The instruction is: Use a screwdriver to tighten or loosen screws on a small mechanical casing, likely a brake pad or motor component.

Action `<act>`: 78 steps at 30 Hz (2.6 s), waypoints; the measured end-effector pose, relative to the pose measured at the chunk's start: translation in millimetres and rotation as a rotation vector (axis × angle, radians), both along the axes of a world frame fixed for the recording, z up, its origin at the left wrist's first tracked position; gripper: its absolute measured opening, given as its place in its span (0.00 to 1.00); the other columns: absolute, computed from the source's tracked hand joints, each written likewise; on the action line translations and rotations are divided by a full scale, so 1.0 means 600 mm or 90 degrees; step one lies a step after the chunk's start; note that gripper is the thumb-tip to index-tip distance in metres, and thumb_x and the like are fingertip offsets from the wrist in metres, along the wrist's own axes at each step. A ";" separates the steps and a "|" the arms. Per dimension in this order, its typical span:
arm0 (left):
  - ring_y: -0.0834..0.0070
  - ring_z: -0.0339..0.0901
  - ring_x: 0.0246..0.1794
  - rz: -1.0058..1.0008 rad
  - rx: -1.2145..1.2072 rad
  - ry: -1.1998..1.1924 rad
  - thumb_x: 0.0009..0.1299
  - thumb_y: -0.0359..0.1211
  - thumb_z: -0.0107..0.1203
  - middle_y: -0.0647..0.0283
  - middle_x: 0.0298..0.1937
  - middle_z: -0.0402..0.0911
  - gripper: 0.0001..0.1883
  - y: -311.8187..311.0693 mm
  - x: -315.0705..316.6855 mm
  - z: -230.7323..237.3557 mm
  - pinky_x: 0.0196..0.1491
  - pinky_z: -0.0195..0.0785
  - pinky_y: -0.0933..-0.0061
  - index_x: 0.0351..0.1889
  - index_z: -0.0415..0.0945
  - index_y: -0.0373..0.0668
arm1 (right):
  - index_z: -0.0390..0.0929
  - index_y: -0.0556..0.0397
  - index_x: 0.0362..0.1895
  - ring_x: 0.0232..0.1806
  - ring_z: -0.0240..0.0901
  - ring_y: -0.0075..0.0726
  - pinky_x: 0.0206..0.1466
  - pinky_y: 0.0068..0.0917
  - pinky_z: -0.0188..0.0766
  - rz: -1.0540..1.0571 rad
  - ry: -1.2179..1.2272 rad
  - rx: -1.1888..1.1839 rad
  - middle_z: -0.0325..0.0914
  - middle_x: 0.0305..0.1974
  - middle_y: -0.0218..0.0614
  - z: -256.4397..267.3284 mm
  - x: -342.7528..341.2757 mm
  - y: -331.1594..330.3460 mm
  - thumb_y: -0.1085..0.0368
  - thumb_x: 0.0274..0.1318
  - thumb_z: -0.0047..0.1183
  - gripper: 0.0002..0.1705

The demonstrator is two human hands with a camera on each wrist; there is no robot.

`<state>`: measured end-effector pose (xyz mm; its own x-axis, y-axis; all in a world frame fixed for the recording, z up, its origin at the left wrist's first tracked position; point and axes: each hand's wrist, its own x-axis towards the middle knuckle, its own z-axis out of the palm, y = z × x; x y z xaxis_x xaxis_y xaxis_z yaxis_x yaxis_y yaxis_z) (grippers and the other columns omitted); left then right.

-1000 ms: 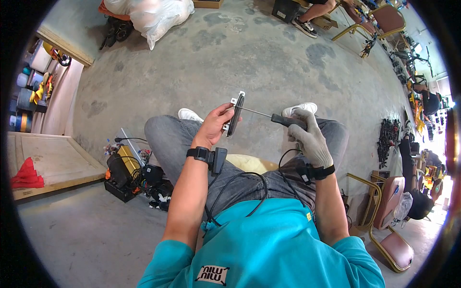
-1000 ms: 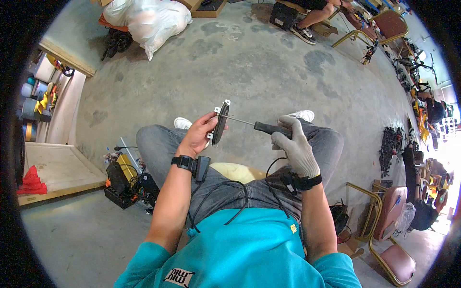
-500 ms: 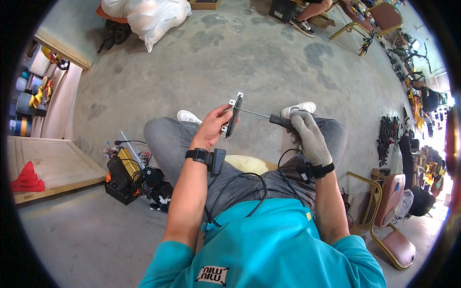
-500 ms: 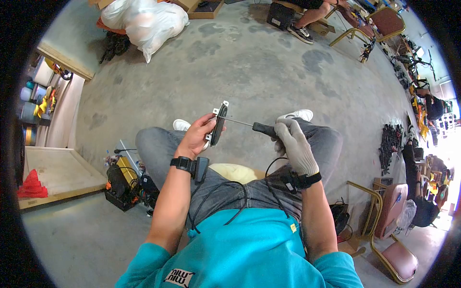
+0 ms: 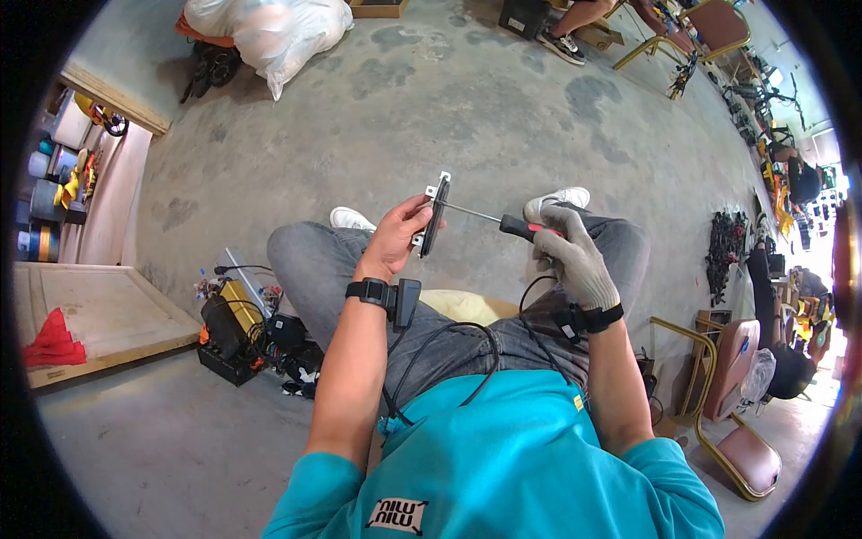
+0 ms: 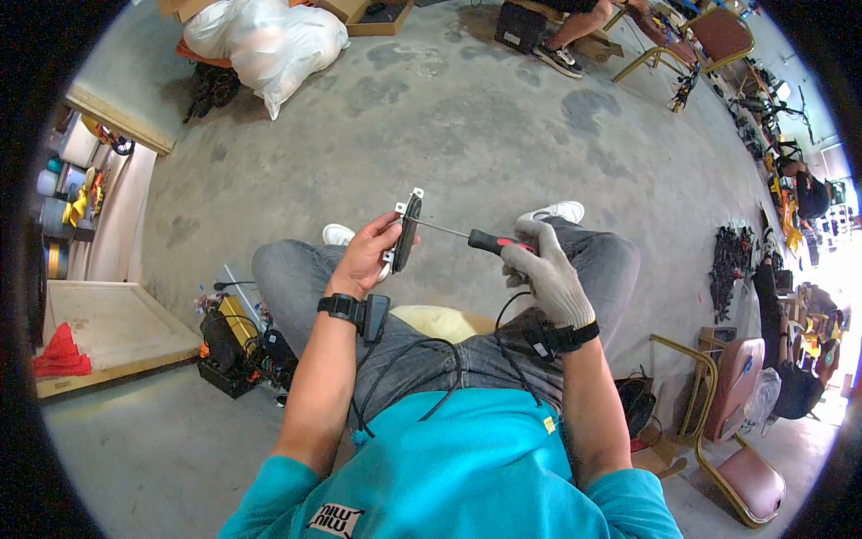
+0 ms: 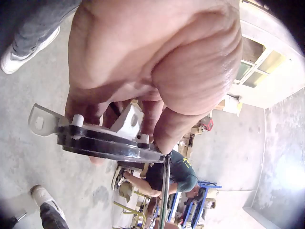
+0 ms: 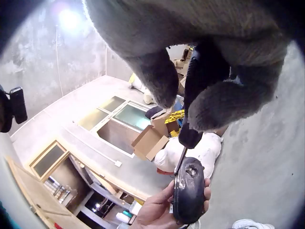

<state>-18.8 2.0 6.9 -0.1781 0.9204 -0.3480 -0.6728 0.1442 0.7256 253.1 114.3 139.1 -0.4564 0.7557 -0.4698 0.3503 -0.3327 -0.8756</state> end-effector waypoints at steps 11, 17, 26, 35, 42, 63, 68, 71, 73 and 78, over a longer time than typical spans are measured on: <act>0.69 0.84 0.50 -0.004 -0.013 0.026 0.78 0.29 0.54 0.59 0.51 0.82 0.21 0.000 0.001 0.001 0.51 0.79 0.74 0.66 0.69 0.32 | 0.68 0.64 0.58 0.30 0.74 0.26 0.35 0.24 0.72 -0.037 0.025 0.057 0.76 0.35 0.36 0.000 -0.007 -0.007 0.60 0.65 0.55 0.25; 0.70 0.83 0.50 -0.015 -0.001 0.015 0.78 0.29 0.55 0.59 0.52 0.82 0.22 0.000 -0.003 -0.006 0.51 0.78 0.74 0.67 0.69 0.31 | 0.67 0.65 0.61 0.31 0.75 0.26 0.35 0.25 0.73 -0.042 -0.003 0.006 0.77 0.36 0.37 0.008 -0.004 0.006 0.61 0.63 0.57 0.28; 0.70 0.83 0.50 -0.011 -0.008 0.015 0.78 0.29 0.54 0.60 0.52 0.82 0.21 0.002 0.001 -0.005 0.50 0.78 0.74 0.68 0.69 0.31 | 0.68 0.64 0.60 0.29 0.74 0.26 0.35 0.24 0.73 0.003 -0.053 0.120 0.77 0.36 0.37 0.015 -0.010 -0.009 0.54 0.65 0.55 0.29; 0.70 0.84 0.49 0.006 -0.019 0.023 0.79 0.30 0.53 0.60 0.51 0.82 0.21 0.002 0.001 -0.004 0.49 0.79 0.75 0.67 0.69 0.31 | 0.69 0.62 0.58 0.30 0.73 0.24 0.35 0.24 0.72 0.015 -0.007 0.102 0.75 0.35 0.36 0.001 -0.009 -0.008 0.51 0.67 0.55 0.28; 0.70 0.84 0.48 0.002 -0.014 0.031 0.79 0.30 0.53 0.60 0.50 0.82 0.21 0.003 0.000 -0.005 0.47 0.79 0.75 0.67 0.69 0.32 | 0.68 0.62 0.58 0.31 0.74 0.26 0.36 0.25 0.73 0.021 0.014 -0.101 0.75 0.35 0.35 0.011 -0.006 0.008 0.55 0.66 0.56 0.26; 0.71 0.85 0.44 0.071 -0.106 0.098 0.79 0.34 0.54 0.62 0.47 0.82 0.21 0.003 0.003 -0.008 0.40 0.79 0.72 0.67 0.71 0.38 | 0.77 0.63 0.52 0.32 0.75 0.25 0.36 0.24 0.74 0.048 -0.011 0.022 0.75 0.33 0.34 0.011 -0.031 0.023 0.59 0.62 0.56 0.21; 0.63 0.84 0.44 0.211 -0.194 0.053 0.81 0.39 0.49 0.59 0.46 0.81 0.17 -0.003 -0.012 -0.016 0.40 0.78 0.68 0.58 0.74 0.35 | 0.78 0.62 0.51 0.29 0.72 0.23 0.33 0.23 0.73 0.038 -0.013 0.063 0.76 0.33 0.33 -0.006 -0.055 0.066 0.59 0.64 0.56 0.19; 0.60 0.84 0.46 0.223 -0.153 -0.059 0.81 0.38 0.49 0.58 0.47 0.81 0.16 -0.008 -0.016 -0.017 0.44 0.79 0.65 0.58 0.74 0.35 | 0.78 0.63 0.51 0.29 0.72 0.24 0.33 0.23 0.73 0.034 -0.030 0.064 0.76 0.33 0.33 -0.038 -0.081 0.102 0.59 0.63 0.57 0.20; 0.60 0.84 0.47 0.230 -0.156 -0.081 0.80 0.37 0.49 0.58 0.47 0.81 0.16 -0.010 -0.013 -0.005 0.46 0.80 0.64 0.58 0.73 0.35 | 0.77 0.64 0.52 0.31 0.73 0.26 0.35 0.25 0.74 0.030 -0.050 0.051 0.75 0.33 0.34 -0.074 -0.097 0.128 0.58 0.62 0.58 0.22; 0.59 0.83 0.51 0.213 -0.144 -0.037 0.76 0.30 0.52 0.56 0.49 0.81 0.18 -0.013 -0.008 0.000 0.51 0.80 0.61 0.62 0.71 0.32 | 0.76 0.68 0.51 0.29 0.75 0.27 0.34 0.24 0.77 0.049 -0.097 -0.015 0.77 0.32 0.36 -0.220 -0.130 0.183 0.60 0.59 0.60 0.24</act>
